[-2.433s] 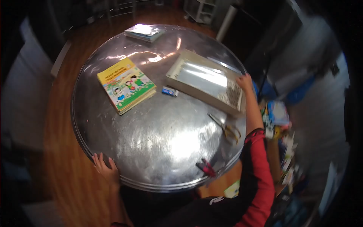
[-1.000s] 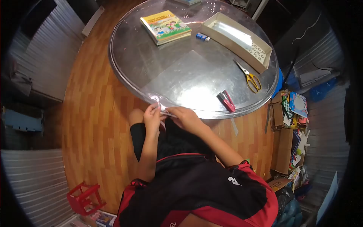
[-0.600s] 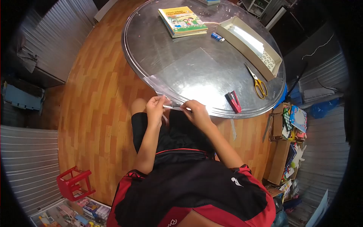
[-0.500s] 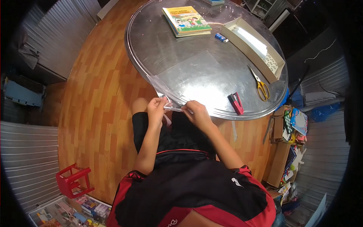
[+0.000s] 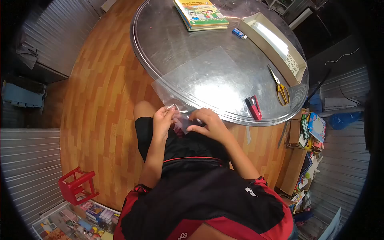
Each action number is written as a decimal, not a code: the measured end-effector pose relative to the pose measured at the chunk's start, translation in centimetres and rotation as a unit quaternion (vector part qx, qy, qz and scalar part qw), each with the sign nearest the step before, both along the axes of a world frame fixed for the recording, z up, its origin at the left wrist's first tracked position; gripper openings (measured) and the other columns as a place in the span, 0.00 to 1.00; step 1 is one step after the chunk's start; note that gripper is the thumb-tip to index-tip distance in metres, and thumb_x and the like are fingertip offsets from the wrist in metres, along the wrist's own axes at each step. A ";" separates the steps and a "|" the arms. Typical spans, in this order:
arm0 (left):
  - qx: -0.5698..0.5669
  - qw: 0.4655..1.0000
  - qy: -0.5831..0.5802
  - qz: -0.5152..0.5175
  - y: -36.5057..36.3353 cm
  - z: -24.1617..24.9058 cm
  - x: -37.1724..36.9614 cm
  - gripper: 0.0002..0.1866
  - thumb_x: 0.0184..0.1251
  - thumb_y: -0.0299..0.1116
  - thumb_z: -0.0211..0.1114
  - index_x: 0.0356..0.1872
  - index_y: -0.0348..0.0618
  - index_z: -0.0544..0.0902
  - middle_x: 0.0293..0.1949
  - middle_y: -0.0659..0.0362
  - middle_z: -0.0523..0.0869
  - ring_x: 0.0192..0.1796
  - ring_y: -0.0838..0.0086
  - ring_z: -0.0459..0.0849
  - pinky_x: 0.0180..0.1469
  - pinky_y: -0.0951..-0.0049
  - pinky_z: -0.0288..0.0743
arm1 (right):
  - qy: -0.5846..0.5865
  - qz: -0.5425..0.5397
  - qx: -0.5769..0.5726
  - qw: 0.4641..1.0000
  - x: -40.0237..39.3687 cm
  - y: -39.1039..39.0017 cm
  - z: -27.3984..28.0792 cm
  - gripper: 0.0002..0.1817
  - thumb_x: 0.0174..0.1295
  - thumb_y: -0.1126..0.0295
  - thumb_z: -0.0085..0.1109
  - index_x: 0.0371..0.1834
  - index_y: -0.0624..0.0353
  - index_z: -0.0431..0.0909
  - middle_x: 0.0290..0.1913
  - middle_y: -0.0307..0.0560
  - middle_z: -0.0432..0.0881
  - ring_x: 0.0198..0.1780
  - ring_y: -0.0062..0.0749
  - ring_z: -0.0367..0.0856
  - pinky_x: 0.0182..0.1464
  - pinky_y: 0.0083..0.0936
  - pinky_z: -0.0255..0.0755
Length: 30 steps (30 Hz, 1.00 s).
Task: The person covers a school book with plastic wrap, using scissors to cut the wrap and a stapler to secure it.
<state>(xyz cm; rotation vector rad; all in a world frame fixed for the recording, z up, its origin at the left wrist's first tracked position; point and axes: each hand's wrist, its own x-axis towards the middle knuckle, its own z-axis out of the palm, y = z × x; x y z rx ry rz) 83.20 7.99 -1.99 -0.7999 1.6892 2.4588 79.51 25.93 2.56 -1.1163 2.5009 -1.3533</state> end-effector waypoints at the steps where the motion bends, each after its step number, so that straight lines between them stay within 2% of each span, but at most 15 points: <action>1: 0.001 1.000 -0.002 -0.003 0.1 -0.1 0.1 0.08 0.60 0.31 0.56 0.35 0.36 0.74 0.30 0.55 0.81 0.28 0.78 0.79 0.25 0.86 0.70 | 0.022 0.015 -0.032 0.999 -0.2 0.2 0.1 0.14 0.46 0.64 0.62 0.32 0.61 0.75 0.36 0.48 0.77 0.41 0.41 0.74 0.45 0.30 0.66; 2: 0.002 1.000 0.000 0.006 0.2 -0.3 0.1 0.08 0.60 0.30 0.56 0.35 0.35 0.74 0.30 0.55 0.81 0.28 0.79 0.80 0.25 0.86 0.70 | 0.011 -0.027 -0.006 1.000 -0.5 0.6 -0.5 0.16 0.49 0.63 0.60 0.37 0.62 0.75 0.43 0.51 0.75 0.46 0.43 0.72 0.51 0.31 0.62; 5: 0.003 1.000 0.006 0.015 0.8 -0.1 0.4 0.07 0.61 0.30 0.56 0.34 0.35 0.74 0.30 0.55 0.82 0.28 0.79 0.80 0.25 0.86 0.69 | 0.022 -0.147 0.031 0.988 -1.8 1.3 -1.7 0.16 0.52 0.64 0.57 0.41 0.63 0.75 0.48 0.55 0.73 0.51 0.45 0.70 0.53 0.31 0.62; 13: -0.035 0.997 0.060 0.046 4.8 0.6 1.4 0.07 0.61 0.29 0.55 0.33 0.34 0.74 0.30 0.54 0.82 0.28 0.78 0.81 0.26 0.85 0.71 | -0.009 -0.161 -0.010 0.987 -1.3 -1.0 -0.8 0.15 0.51 0.63 0.57 0.39 0.60 0.76 0.48 0.55 0.72 0.50 0.46 0.71 0.51 0.34 0.64; 17: -0.123 0.970 0.179 0.112 8.2 -2.6 2.3 0.04 0.59 0.23 0.53 0.35 0.35 0.73 0.34 0.58 0.79 0.36 0.73 0.78 0.41 0.75 0.73 | 0.094 -0.110 0.048 0.988 -1.1 -5.2 0.6 0.22 0.42 0.61 0.62 0.39 0.62 0.74 0.46 0.57 0.72 0.49 0.46 0.69 0.49 0.35 0.64; 18: -0.224 0.961 0.138 0.092 8.5 -1.7 2.6 0.08 0.59 0.26 0.54 0.39 0.36 0.73 0.37 0.57 0.78 0.40 0.72 0.76 0.46 0.73 0.70 | 0.107 -0.100 0.118 0.982 -0.8 -6.3 1.1 0.21 0.41 0.62 0.62 0.37 0.62 0.74 0.45 0.57 0.72 0.49 0.44 0.69 0.48 0.35 0.64; 19: -0.341 0.915 0.167 0.133 9.3 -1.8 2.2 0.09 0.59 0.29 0.56 0.39 0.37 0.75 0.35 0.58 0.80 0.41 0.74 0.76 0.46 0.74 0.68 | 0.120 -0.092 0.189 0.970 -0.6 -7.3 1.7 0.20 0.39 0.63 0.62 0.36 0.61 0.73 0.44 0.57 0.71 0.48 0.42 0.69 0.46 0.34 0.64; 20: -0.278 0.945 0.155 0.069 9.2 -1.8 2.2 0.09 0.58 0.30 0.56 0.37 0.37 0.77 0.34 0.58 0.80 0.40 0.74 0.76 0.45 0.75 0.69 | 0.154 -0.102 0.217 0.959 -0.6 -8.3 1.3 0.13 0.39 0.67 0.60 0.29 0.60 0.73 0.38 0.54 0.74 0.43 0.39 0.72 0.41 0.31 0.66; 21: -0.211 0.967 0.141 0.004 9.2 -1.8 2.4 0.08 0.58 0.31 0.57 0.36 0.38 0.78 0.33 0.58 0.80 0.39 0.74 0.77 0.43 0.75 0.70 | 0.155 -0.108 0.214 0.958 -0.9 -8.9 0.9 0.13 0.39 0.67 0.60 0.29 0.60 0.73 0.38 0.54 0.74 0.43 0.39 0.72 0.41 0.31 0.66; 23: -0.234 0.955 0.182 -0.017 9.1 -2.3 2.7 0.10 0.59 0.28 0.54 0.41 0.36 0.75 0.36 0.55 0.80 0.41 0.73 0.77 0.45 0.75 0.69 | 0.117 -0.080 0.262 0.955 -1.9 -9.7 0.5 0.08 0.40 0.71 0.57 0.24 0.60 0.73 0.32 0.51 0.76 0.38 0.39 0.75 0.37 0.29 0.68; 24: -0.256 0.941 0.218 -0.034 8.9 -2.6 2.6 0.13 0.60 0.25 0.51 0.46 0.34 0.73 0.39 0.53 0.80 0.44 0.71 0.77 0.47 0.75 0.68 | 0.153 -0.101 0.198 0.963 -2.0 -9.2 0.5 0.05 0.44 0.71 0.54 0.22 0.61 0.75 0.25 0.50 0.77 0.31 0.41 0.77 0.32 0.30 0.70; 25: -0.259 0.940 0.220 -0.032 8.3 -3.0 2.5 0.13 0.60 0.25 0.51 0.46 0.34 0.73 0.39 0.53 0.80 0.44 0.71 0.77 0.47 0.75 0.68 | 0.155 -0.100 0.195 0.963 -2.3 -8.9 0.6 0.05 0.44 0.71 0.54 0.22 0.61 0.75 0.25 0.50 0.77 0.31 0.41 0.77 0.32 0.30 0.70; 27: -0.275 0.916 0.238 -0.170 7.2 -3.9 2.7 0.13 0.61 0.26 0.52 0.46 0.34 0.73 0.40 0.54 0.79 0.45 0.72 0.76 0.47 0.74 0.69 | 0.052 -0.146 0.136 0.979 -2.7 -8.3 0.5 0.06 0.46 0.70 0.54 0.21 0.62 0.76 0.24 0.54 0.76 0.29 0.44 0.77 0.33 0.34 0.71; 28: -0.150 0.955 0.245 -0.075 7.4 -2.5 3.0 0.14 0.61 0.30 0.51 0.45 0.33 0.73 0.40 0.56 0.79 0.45 0.73 0.77 0.45 0.75 0.70 | 0.027 -0.136 0.151 0.979 -2.7 -7.5 1.6 0.07 0.47 0.70 0.53 0.22 0.62 0.77 0.24 0.54 0.77 0.29 0.45 0.76 0.33 0.35 0.71; 30: -0.073 0.980 0.177 -0.054 5.5 -1.1 3.2 0.15 0.63 0.32 0.49 0.45 0.32 0.73 0.40 0.54 0.79 0.43 0.73 0.77 0.41 0.76 0.72 | 0.015 -0.150 0.115 0.982 -2.4 -6.0 2.0 0.06 0.47 0.70 0.54 0.23 0.62 0.77 0.25 0.53 0.77 0.30 0.45 0.77 0.34 0.35 0.71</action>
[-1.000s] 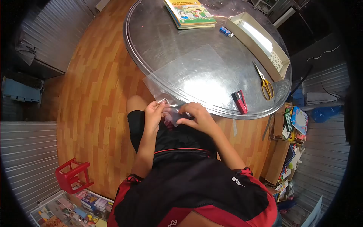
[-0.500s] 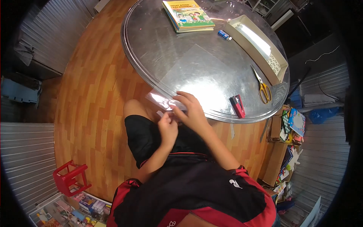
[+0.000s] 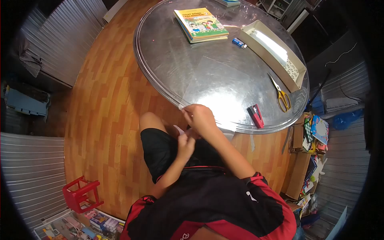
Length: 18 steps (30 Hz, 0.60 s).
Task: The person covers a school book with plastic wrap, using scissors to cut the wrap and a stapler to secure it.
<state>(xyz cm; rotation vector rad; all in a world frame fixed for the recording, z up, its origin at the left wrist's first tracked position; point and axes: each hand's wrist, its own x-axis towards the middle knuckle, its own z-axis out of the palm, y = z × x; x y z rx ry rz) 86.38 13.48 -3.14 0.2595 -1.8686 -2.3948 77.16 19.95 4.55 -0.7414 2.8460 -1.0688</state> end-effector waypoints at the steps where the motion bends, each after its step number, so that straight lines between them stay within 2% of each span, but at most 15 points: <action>1: 0.072 0.997 -0.016 0.020 -0.7 0.4 -0.1 0.14 0.63 0.32 0.49 0.44 0.31 0.74 0.38 0.54 0.79 0.41 0.74 0.77 0.38 0.76 0.73 | -0.008 -0.015 -0.038 0.999 0.2 0.7 0.0 0.06 0.47 0.71 0.54 0.24 0.61 0.78 0.26 0.52 0.77 0.30 0.44 0.77 0.34 0.34 0.71; 3: 0.153 0.986 -0.050 0.053 -1.8 2.2 -0.7 0.19 0.65 0.39 0.43 0.45 0.33 0.74 0.39 0.52 0.80 0.42 0.70 0.79 0.38 0.74 0.74 | 0.013 -0.028 -0.098 0.995 0.8 1.7 0.0 0.06 0.47 0.71 0.59 0.27 0.62 0.79 0.24 0.50 0.79 0.25 0.36 0.77 0.30 0.26 0.71; 5: 0.138 0.984 -0.106 0.037 -2.7 3.5 -1.7 0.25 0.66 0.48 0.41 0.41 0.31 0.74 0.37 0.51 0.80 0.38 0.68 0.81 0.35 0.75 0.74 | -0.022 -0.043 -0.145 0.988 1.6 2.1 0.7 0.06 0.47 0.71 0.59 0.28 0.61 0.80 0.25 0.47 0.80 0.26 0.31 0.78 0.29 0.21 0.70; 9: 0.149 0.982 -0.120 0.002 -2.8 5.3 -2.3 0.21 0.64 0.46 0.47 0.34 0.36 0.76 0.31 0.55 0.80 0.33 0.72 0.81 0.31 0.78 0.74 | -0.080 -0.055 -0.167 0.981 2.6 2.4 0.6 0.07 0.45 0.69 0.59 0.26 0.61 0.78 0.26 0.49 0.78 0.29 0.38 0.77 0.33 0.28 0.70; 13: 0.113 0.987 -0.109 -0.035 -2.5 5.4 -2.3 0.13 0.63 0.40 0.53 0.30 0.39 0.76 0.26 0.60 0.79 0.29 0.77 0.80 0.28 0.80 0.72 | -0.107 -0.067 -0.204 0.971 2.6 2.9 0.3 0.07 0.43 0.72 0.62 0.24 0.63 0.77 0.26 0.49 0.78 0.29 0.36 0.77 0.33 0.25 0.69; 16: 0.137 0.984 -0.111 -0.037 -2.5 5.0 -2.2 0.12 0.62 0.39 0.53 0.29 0.39 0.76 0.25 0.60 0.79 0.27 0.78 0.79 0.28 0.81 0.72 | -0.099 -0.063 -0.205 0.972 2.7 3.2 -0.1 0.08 0.42 0.72 0.63 0.24 0.63 0.76 0.26 0.48 0.77 0.29 0.35 0.76 0.33 0.24 0.69; 18: 0.159 0.980 -0.113 -0.039 -2.4 4.9 -2.2 0.12 0.62 0.38 0.53 0.28 0.39 0.77 0.25 0.60 0.79 0.27 0.78 0.78 0.28 0.81 0.72 | -0.129 -0.060 -0.220 0.965 2.8 3.5 -0.1 0.08 0.43 0.73 0.63 0.24 0.63 0.75 0.25 0.45 0.77 0.28 0.27 0.74 0.33 0.21 0.68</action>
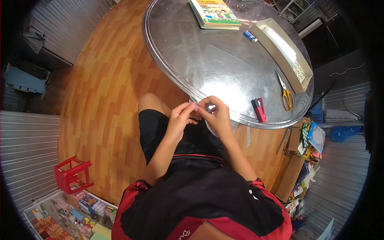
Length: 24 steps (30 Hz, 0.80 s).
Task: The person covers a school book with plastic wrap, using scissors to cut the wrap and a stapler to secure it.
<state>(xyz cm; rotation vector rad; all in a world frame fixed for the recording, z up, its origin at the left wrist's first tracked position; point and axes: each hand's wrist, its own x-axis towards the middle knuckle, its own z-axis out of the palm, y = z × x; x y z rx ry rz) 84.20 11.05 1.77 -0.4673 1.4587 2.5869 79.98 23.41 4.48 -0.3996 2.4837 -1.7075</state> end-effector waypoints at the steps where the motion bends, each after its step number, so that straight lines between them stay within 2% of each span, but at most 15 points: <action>1: 0.012 1.000 -0.010 0.004 0.0 0.2 0.1 0.12 0.62 0.38 0.53 0.27 0.39 0.77 0.25 0.60 0.79 0.27 0.78 0.78 0.28 0.82 0.71 | -0.001 0.002 0.002 1.000 0.1 0.1 0.0 0.08 0.43 0.73 0.63 0.24 0.63 0.75 0.25 0.45 0.77 0.28 0.27 0.74 0.33 0.21 0.68; 3: 0.024 0.999 -0.020 0.011 0.0 0.2 0.2 0.12 0.62 0.37 0.53 0.26 0.39 0.77 0.24 0.60 0.79 0.27 0.78 0.79 0.28 0.82 0.71 | -0.071 0.029 -0.079 0.994 0.1 0.4 -0.2 0.07 0.46 0.73 0.61 0.25 0.64 0.75 0.24 0.40 0.76 0.28 0.19 0.71 0.32 0.17 0.66; 4: 0.020 0.999 -0.021 0.014 -0.1 0.0 0.2 0.12 0.61 0.36 0.53 0.26 0.39 0.77 0.24 0.60 0.79 0.27 0.79 0.78 0.28 0.82 0.71 | -0.072 0.031 -0.078 0.994 0.2 0.5 -0.3 0.07 0.46 0.73 0.61 0.25 0.64 0.75 0.24 0.40 0.76 0.28 0.19 0.71 0.32 0.17 0.66; 6: 0.017 0.999 -0.022 0.018 -0.1 -0.2 0.3 0.12 0.61 0.36 0.53 0.25 0.39 0.77 0.24 0.59 0.80 0.27 0.79 0.78 0.28 0.82 0.71 | -0.126 -0.016 -0.150 0.980 0.2 0.7 -0.5 0.06 0.49 0.72 0.59 0.26 0.65 0.75 0.24 0.37 0.75 0.30 0.16 0.70 0.31 0.15 0.65; 9: -0.032 0.998 -0.028 0.052 -0.2 -0.3 0.5 0.12 0.61 0.36 0.53 0.24 0.39 0.78 0.25 0.59 0.80 0.26 0.79 0.78 0.28 0.83 0.70 | -0.117 -0.072 -0.140 0.981 0.2 1.2 -0.6 0.07 0.51 0.71 0.58 0.27 0.65 0.75 0.25 0.37 0.76 0.30 0.16 0.70 0.31 0.15 0.65; 11: -0.081 0.995 -0.012 0.051 -0.1 -0.2 0.6 0.12 0.61 0.36 0.54 0.25 0.38 0.79 0.25 0.60 0.80 0.26 0.81 0.78 0.28 0.83 0.70 | -0.126 -0.069 -0.137 0.980 0.2 1.1 -0.9 0.08 0.52 0.70 0.57 0.28 0.64 0.75 0.27 0.38 0.77 0.29 0.17 0.71 0.31 0.15 0.66; 13: -0.119 0.992 0.010 0.047 0.2 -0.8 0.7 0.12 0.61 0.36 0.54 0.26 0.38 0.79 0.24 0.61 0.80 0.26 0.81 0.77 0.27 0.84 0.69 | -0.031 -0.026 -0.091 0.995 0.3 0.4 -1.2 0.08 0.52 0.69 0.57 0.31 0.64 0.76 0.27 0.39 0.77 0.29 0.20 0.73 0.32 0.16 0.66; 14: -0.156 0.986 0.035 0.042 0.5 -1.0 0.7 0.11 0.61 0.35 0.55 0.27 0.38 0.79 0.24 0.62 0.80 0.26 0.82 0.77 0.27 0.84 0.69 | -0.047 -0.019 -0.062 0.997 0.6 0.1 -1.1 0.09 0.52 0.69 0.57 0.31 0.64 0.76 0.27 0.41 0.78 0.29 0.23 0.74 0.32 0.17 0.67; 17: -0.124 0.990 0.039 0.059 1.0 -1.1 1.0 0.11 0.60 0.35 0.56 0.28 0.38 0.80 0.23 0.63 0.80 0.26 0.83 0.77 0.26 0.85 0.69 | -0.055 -0.011 -0.039 0.998 0.9 -0.3 -0.8 0.09 0.52 0.70 0.57 0.31 0.64 0.77 0.27 0.43 0.78 0.30 0.24 0.75 0.31 0.18 0.67; 21: -0.163 0.984 0.025 0.063 0.7 -1.1 1.3 0.10 0.62 0.32 0.54 0.28 0.37 0.79 0.26 0.61 0.80 0.26 0.83 0.76 0.28 0.84 0.68 | -0.045 -0.081 -0.057 0.994 0.5 0.3 -0.9 0.08 0.53 0.70 0.56 0.31 0.65 0.77 0.25 0.42 0.78 0.26 0.19 0.73 0.29 0.16 0.66; 24: -0.150 0.985 0.023 0.081 0.3 -1.3 1.3 0.12 0.61 0.35 0.56 0.27 0.36 0.79 0.25 0.62 0.80 0.26 0.82 0.78 0.27 0.84 0.69 | -0.070 -0.101 -0.085 0.989 0.1 1.2 -0.5 0.09 0.54 0.70 0.56 0.31 0.66 0.77 0.25 0.41 0.78 0.25 0.16 0.71 0.27 0.14 0.64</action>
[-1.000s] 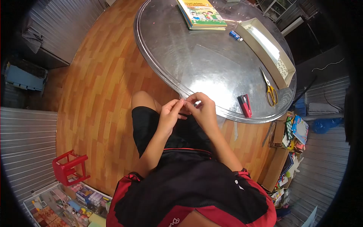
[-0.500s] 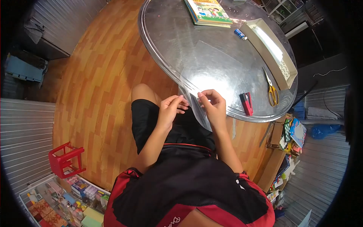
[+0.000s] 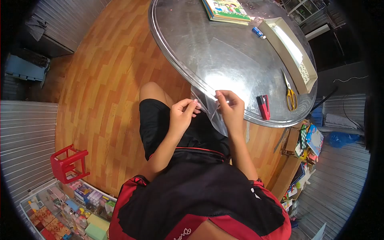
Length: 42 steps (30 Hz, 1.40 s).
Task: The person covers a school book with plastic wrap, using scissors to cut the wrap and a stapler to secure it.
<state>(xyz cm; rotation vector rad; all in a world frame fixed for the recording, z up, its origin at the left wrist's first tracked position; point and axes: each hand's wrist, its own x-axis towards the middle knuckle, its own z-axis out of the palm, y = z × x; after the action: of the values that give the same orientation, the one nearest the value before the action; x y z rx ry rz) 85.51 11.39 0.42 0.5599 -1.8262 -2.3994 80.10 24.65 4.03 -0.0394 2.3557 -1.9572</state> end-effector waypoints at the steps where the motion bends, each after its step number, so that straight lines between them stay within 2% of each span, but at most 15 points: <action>1: 0.001 1.000 -0.001 -0.001 -0.1 0.0 0.1 0.12 0.61 0.35 0.56 0.27 0.36 0.79 0.25 0.62 0.80 0.26 0.82 0.78 0.27 0.84 0.69 | -0.021 -0.013 -0.021 0.999 -0.2 0.3 0.3 0.09 0.55 0.69 0.56 0.31 0.66 0.77 0.25 0.40 0.78 0.25 0.15 0.70 0.27 0.13 0.64; 5: -0.003 1.000 -0.016 0.006 -0.7 0.2 0.5 0.11 0.62 0.32 0.53 0.28 0.35 0.79 0.27 0.59 0.81 0.27 0.82 0.77 0.28 0.85 0.69 | -0.006 -0.064 -0.061 0.996 -0.6 1.9 1.2 0.09 0.55 0.69 0.55 0.32 0.63 0.77 0.27 0.39 0.77 0.25 0.17 0.72 0.25 0.13 0.64; 10: -0.004 0.999 -0.025 0.030 -1.5 -0.7 1.4 0.10 0.62 0.31 0.53 0.29 0.35 0.79 0.27 0.59 0.81 0.26 0.82 0.77 0.27 0.85 0.69 | 0.038 -0.134 -0.104 0.985 -0.8 4.4 2.1 0.09 0.55 0.70 0.54 0.33 0.67 0.76 0.29 0.46 0.78 0.27 0.23 0.76 0.25 0.13 0.65; 15: -0.009 0.996 -0.038 0.079 -1.6 -1.3 1.9 0.11 0.62 0.32 0.53 0.29 0.35 0.79 0.25 0.60 0.80 0.25 0.82 0.77 0.27 0.85 0.69 | 0.064 -0.198 -0.123 0.970 -1.0 7.0 2.8 0.09 0.56 0.71 0.53 0.33 0.66 0.76 0.30 0.45 0.78 0.28 0.25 0.76 0.26 0.14 0.67; 17: -0.013 0.996 -0.036 0.081 -1.7 -1.5 1.9 0.11 0.62 0.32 0.53 0.29 0.35 0.78 0.25 0.60 0.80 0.25 0.82 0.77 0.26 0.85 0.69 | 0.079 -0.263 -0.138 0.952 -1.4 8.6 2.5 0.08 0.57 0.71 0.53 0.33 0.66 0.75 0.30 0.45 0.77 0.29 0.25 0.76 0.26 0.15 0.67; 21: 0.004 0.993 -0.034 0.113 -1.8 -2.1 1.9 0.11 0.62 0.32 0.54 0.29 0.34 0.78 0.26 0.60 0.80 0.24 0.82 0.76 0.25 0.85 0.69 | 0.090 -0.321 -0.179 0.926 -1.7 11.5 2.1 0.10 0.58 0.70 0.51 0.36 0.67 0.72 0.35 0.50 0.76 0.32 0.32 0.78 0.30 0.22 0.73; 22: -0.002 0.992 -0.033 0.119 -1.8 -2.2 1.8 0.11 0.62 0.32 0.53 0.30 0.34 0.78 0.26 0.59 0.80 0.24 0.81 0.77 0.25 0.85 0.70 | 0.091 -0.333 -0.164 0.924 -1.6 12.3 1.9 0.11 0.59 0.70 0.49 0.38 0.68 0.70 0.37 0.52 0.76 0.36 0.38 0.79 0.32 0.26 0.76; 25: 0.006 0.991 -0.037 0.126 -1.9 -2.4 1.6 0.11 0.62 0.33 0.53 0.30 0.34 0.78 0.27 0.58 0.80 0.24 0.81 0.77 0.25 0.84 0.70 | 0.101 -0.395 -0.163 0.898 -1.0 14.1 1.3 0.12 0.60 0.69 0.48 0.40 0.68 0.68 0.38 0.53 0.76 0.39 0.41 0.79 0.32 0.27 0.76; 26: 0.004 0.991 -0.036 0.126 -2.0 -2.6 1.6 0.11 0.62 0.32 0.53 0.32 0.33 0.77 0.28 0.57 0.80 0.24 0.80 0.77 0.25 0.84 0.71 | 0.108 -0.411 -0.155 0.892 -0.6 14.6 1.1 0.13 0.60 0.69 0.46 0.43 0.68 0.66 0.40 0.54 0.75 0.41 0.43 0.78 0.35 0.30 0.76; 29: 0.026 0.987 -0.038 0.151 -1.9 -2.6 1.2 0.11 0.62 0.32 0.53 0.33 0.33 0.77 0.28 0.57 0.80 0.24 0.79 0.77 0.25 0.83 0.71 | 0.119 -0.446 -0.172 0.870 0.3 15.4 0.9 0.13 0.60 0.69 0.45 0.44 0.68 0.65 0.42 0.54 0.74 0.44 0.44 0.76 0.38 0.33 0.75; 33: 0.008 0.986 -0.007 0.169 -2.6 -3.1 0.2 0.10 0.62 0.32 0.54 0.32 0.34 0.77 0.28 0.58 0.80 0.25 0.79 0.78 0.26 0.83 0.72 | 0.126 -0.472 -0.189 0.852 1.8 15.6 0.5 0.13 0.61 0.68 0.45 0.42 0.67 0.65 0.42 0.54 0.74 0.44 0.44 0.76 0.40 0.34 0.74; 37: -0.001 0.977 0.007 0.211 -4.4 -2.8 -2.3 0.10 0.62 0.32 0.54 0.31 0.34 0.77 0.27 0.58 0.79 0.24 0.80 0.77 0.25 0.84 0.72 | 0.102 -0.482 -0.195 0.848 4.2 14.8 -0.1 0.10 0.60 0.68 0.46 0.40 0.64 0.67 0.40 0.52 0.75 0.40 0.38 0.77 0.36 0.29 0.73; 40: -0.070 0.982 0.022 0.173 -7.7 -2.0 -5.2 0.09 0.63 0.32 0.53 0.30 0.35 0.77 0.29 0.59 0.79 0.27 0.80 0.77 0.25 0.84 0.73 | 0.056 -0.426 -0.216 0.877 6.8 13.0 -1.2 0.08 0.59 0.69 0.47 0.38 0.63 0.67 0.39 0.51 0.76 0.40 0.36 0.77 0.36 0.26 0.73; 41: -0.109 0.983 0.012 0.149 -9.6 -2.8 -6.5 0.11 0.63 0.35 0.53 0.34 0.35 0.75 0.30 0.57 0.79 0.30 0.78 0.77 0.30 0.80 0.73 | 0.027 -0.385 -0.239 0.891 7.7 12.0 -1.5 0.06 0.59 0.70 0.48 0.35 0.62 0.68 0.39 0.50 0.76 0.38 0.34 0.77 0.35 0.26 0.74; 42: -0.214 0.963 0.024 0.165 -10.9 -3.4 -8.1 0.13 0.62 0.36 0.54 0.38 0.34 0.74 0.31 0.54 0.79 0.33 0.73 0.77 0.35 0.75 0.72 | -0.002 -0.342 -0.262 0.902 8.5 11.1 -1.6 0.05 0.58 0.71 0.49 0.33 0.60 0.69 0.38 0.50 0.76 0.36 0.32 0.77 0.34 0.26 0.74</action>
<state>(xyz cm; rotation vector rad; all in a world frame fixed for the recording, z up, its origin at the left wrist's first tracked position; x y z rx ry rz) 77.44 0.53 -2.98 0.6842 -1.9645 -1.7254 88.63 35.71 2.39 0.8650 1.8965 -2.8281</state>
